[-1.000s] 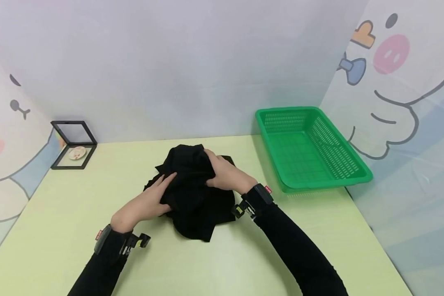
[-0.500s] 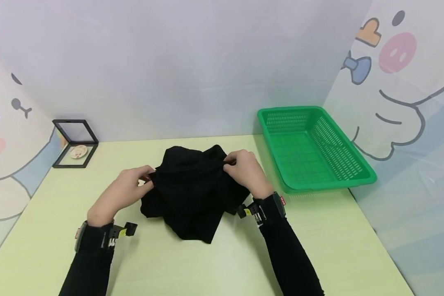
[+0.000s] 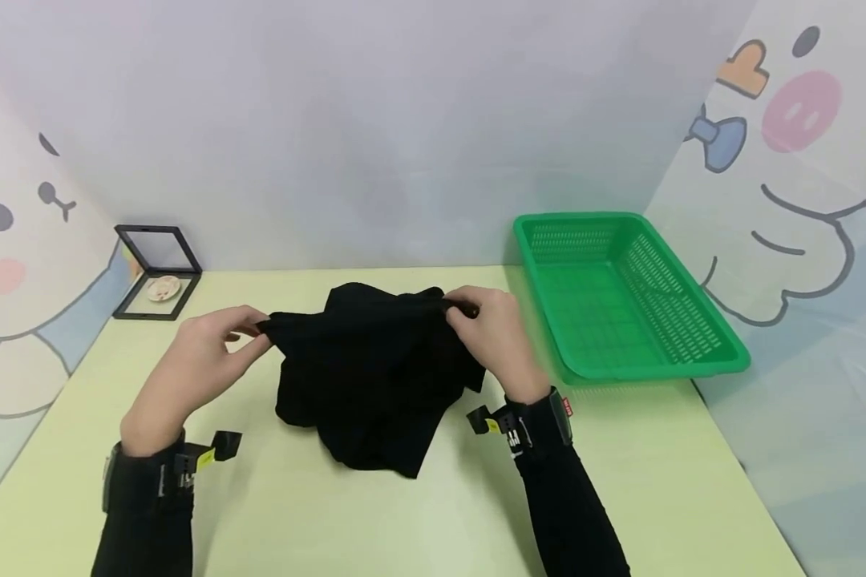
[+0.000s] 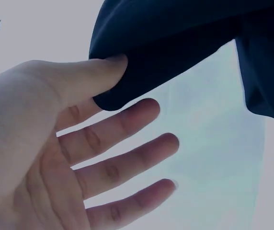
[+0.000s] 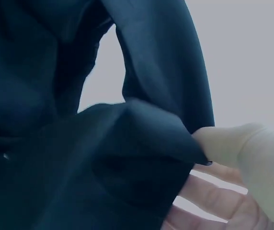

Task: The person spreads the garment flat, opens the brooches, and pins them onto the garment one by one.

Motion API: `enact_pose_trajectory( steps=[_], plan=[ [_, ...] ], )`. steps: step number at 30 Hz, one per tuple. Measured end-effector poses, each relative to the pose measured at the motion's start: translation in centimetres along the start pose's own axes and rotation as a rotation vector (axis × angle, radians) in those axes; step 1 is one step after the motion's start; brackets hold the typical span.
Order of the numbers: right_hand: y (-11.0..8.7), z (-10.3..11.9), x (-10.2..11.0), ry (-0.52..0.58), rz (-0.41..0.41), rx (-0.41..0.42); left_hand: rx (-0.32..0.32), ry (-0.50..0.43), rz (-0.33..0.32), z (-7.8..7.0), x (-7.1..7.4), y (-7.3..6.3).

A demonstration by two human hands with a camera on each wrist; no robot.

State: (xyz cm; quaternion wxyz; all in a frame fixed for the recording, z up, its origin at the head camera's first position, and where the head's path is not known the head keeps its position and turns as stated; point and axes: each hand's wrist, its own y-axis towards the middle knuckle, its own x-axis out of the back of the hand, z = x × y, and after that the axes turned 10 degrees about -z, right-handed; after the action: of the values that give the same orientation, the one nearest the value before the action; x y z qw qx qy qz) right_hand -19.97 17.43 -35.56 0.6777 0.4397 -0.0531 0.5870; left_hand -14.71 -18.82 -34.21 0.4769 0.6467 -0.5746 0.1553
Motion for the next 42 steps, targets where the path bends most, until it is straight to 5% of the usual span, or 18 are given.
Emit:
enact_pose_trajectory(
  steps=[4,7,14,20,25,29,32,35,39,42],
  plan=[
    [0.2,-0.2,0.2,0.002,-0.070,0.001,0.015,0.001,-0.036,-0.6,0.2,-0.1],
    [0.3,-1.0,0.1,-0.023,-0.047,-0.052,0.028,-0.016,0.007,-0.6,-0.5,0.0],
    [0.4,-2.6,-0.4,-0.128,0.095,-0.115,0.030,-0.050,0.306,-0.6,-4.2,0.6],
    [0.2,-1.1,-2.0,-0.089,0.169,0.046,0.012,-0.070,0.486,-1.9,-7.4,0.3],
    [-1.1,0.6,-4.6,0.032,0.353,0.151,-0.126,-0.166,0.478,-3.0,-8.1,-0.1],
    [-2.0,1.2,-6.0,-0.015,0.454,0.179,-0.242,-0.204,0.413,-3.5,-8.2,-0.2],
    [-1.8,0.8,-6.0,-0.059,0.372,0.191,-0.198,-0.190,0.387,-3.5,-8.2,0.0],
    [-1.0,-0.1,-4.8,-0.053,0.158,0.152,-0.047,-0.108,0.387,-2.9,-8.0,0.1],
    [0.1,-1.3,-2.3,-0.010,-0.188,0.028,0.176,-0.001,0.475,-1.6,-7.9,0.1],
    [0.5,-1.7,-0.9,0.045,-0.323,-0.108,0.242,0.024,0.545,-0.8,-8.3,0.1]
  ],
)
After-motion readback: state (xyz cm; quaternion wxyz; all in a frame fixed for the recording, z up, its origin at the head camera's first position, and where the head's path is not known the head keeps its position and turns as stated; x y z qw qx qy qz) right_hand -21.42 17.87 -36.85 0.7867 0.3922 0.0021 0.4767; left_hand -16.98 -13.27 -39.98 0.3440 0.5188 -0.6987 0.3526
